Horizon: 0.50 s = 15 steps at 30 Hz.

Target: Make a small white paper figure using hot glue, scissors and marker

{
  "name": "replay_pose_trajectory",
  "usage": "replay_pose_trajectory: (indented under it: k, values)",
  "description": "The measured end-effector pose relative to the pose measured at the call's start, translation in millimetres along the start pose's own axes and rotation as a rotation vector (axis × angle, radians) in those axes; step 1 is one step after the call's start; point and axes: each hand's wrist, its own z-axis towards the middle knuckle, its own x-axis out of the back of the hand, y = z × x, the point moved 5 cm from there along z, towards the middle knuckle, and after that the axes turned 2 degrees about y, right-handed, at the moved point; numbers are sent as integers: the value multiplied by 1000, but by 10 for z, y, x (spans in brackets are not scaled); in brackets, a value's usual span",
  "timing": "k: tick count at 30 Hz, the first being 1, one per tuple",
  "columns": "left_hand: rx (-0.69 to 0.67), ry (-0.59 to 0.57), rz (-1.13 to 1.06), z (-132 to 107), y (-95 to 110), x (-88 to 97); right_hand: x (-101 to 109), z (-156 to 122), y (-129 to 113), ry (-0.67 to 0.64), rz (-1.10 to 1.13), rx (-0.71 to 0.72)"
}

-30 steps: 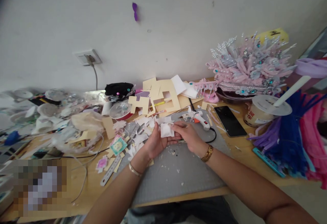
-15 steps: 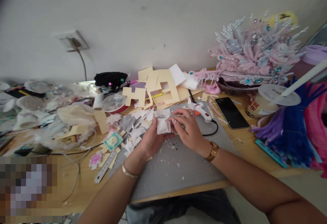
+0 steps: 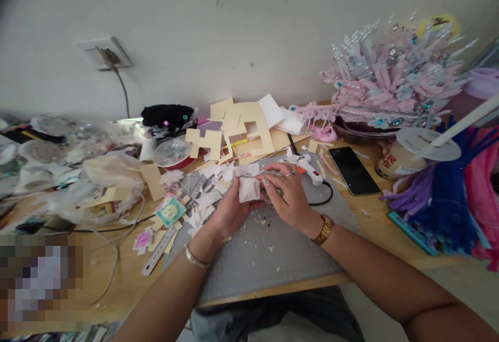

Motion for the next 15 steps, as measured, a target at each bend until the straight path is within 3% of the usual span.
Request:
replay_pose_trajectory:
  k: [4,7,11,15]
  values:
    - [12,16,-56,1,8,-5,-22,-7,-28,-70,3,42]
    - [52,26,-110,1,50,-8,39,1,-13,23,65,15]
    - [52,69,-158,-6,250,72,97,16,130,159,158,-135]
    - [-77,141,-214,-13,533,239,68,20,335,213,377,-271]
